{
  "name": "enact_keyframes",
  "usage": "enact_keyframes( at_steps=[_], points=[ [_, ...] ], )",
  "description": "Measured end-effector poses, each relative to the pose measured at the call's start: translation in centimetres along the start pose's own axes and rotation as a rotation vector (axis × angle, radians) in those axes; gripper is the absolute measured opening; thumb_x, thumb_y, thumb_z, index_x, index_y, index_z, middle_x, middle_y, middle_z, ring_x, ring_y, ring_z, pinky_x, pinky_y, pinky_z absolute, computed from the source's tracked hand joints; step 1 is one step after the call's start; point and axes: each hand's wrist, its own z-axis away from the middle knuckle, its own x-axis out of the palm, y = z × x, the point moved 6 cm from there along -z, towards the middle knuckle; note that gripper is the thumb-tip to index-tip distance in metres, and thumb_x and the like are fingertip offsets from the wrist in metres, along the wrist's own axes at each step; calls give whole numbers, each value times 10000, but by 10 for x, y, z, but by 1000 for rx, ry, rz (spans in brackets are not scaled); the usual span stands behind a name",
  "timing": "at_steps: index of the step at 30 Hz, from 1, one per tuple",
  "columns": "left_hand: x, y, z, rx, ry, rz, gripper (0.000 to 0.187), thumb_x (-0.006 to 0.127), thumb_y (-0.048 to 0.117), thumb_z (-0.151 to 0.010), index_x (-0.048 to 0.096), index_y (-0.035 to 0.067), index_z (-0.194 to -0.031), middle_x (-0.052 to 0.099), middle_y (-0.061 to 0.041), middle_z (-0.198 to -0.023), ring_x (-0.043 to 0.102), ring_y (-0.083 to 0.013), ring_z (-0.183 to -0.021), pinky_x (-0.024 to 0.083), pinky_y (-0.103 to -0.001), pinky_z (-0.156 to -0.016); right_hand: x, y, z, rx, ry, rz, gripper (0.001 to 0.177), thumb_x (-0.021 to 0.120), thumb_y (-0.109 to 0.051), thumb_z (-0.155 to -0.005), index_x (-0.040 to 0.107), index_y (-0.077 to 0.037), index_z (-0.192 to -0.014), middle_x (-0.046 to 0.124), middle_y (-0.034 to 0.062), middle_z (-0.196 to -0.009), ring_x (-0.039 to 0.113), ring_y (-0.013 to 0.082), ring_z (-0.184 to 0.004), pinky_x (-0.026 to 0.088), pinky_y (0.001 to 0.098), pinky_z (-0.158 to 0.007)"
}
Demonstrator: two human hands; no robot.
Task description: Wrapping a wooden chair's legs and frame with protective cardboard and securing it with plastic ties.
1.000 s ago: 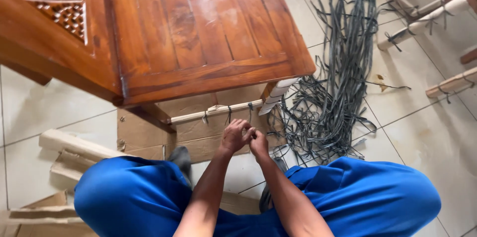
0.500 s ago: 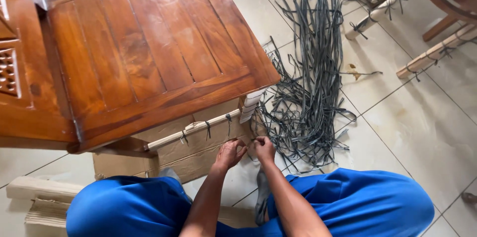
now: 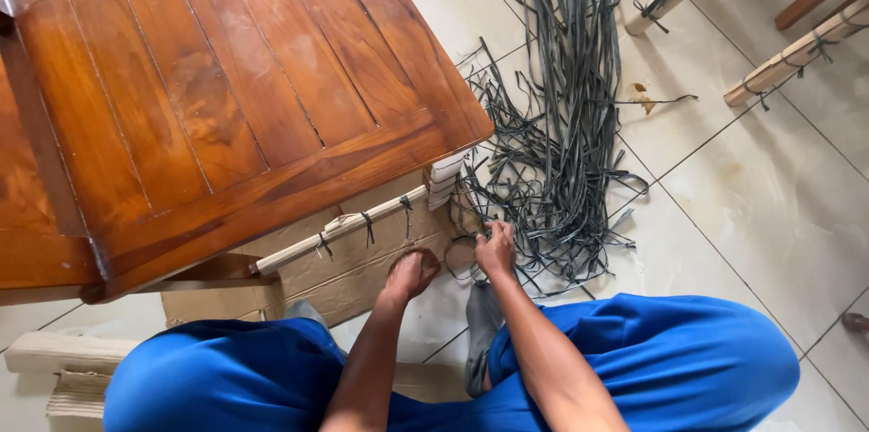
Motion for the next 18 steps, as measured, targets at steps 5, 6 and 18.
enact_keyframes(
  at_steps=[5,6,18],
  points=[
    [1,0,2,-34,-28,-24,212,649,383,-893,749,245,-1019,743,-104,-1091,667,-354,-1141,539,-489,-1010,12,21,-27,-28,-78,125,360,688,-209,-865,677,-139,-1218,527,102,-1425,569,390,-1317,492,523,-1082],
    [-2,3,2,-33,-34,-38,199,657,371,-891,752,246,-1013,740,-107,-1093,665,-354,-1143,538,-487,-1015,18,29,-37,-22,-101,176,369,681,-237,-868,666,-171,-1231,498,64,-1461,561,376,-1331,499,514,-1081],
    [1,-27,-2,48,113,310,321,735,403,-867,773,147,-1056,731,-166,-1193,632,-420,-1193,526,-551,-1013,27,-9,-101,-116,-290,219,436,627,-241,-912,632,-128,-1333,396,83,-1606,508,422,-1387,486,560,-1099]
  ],
)
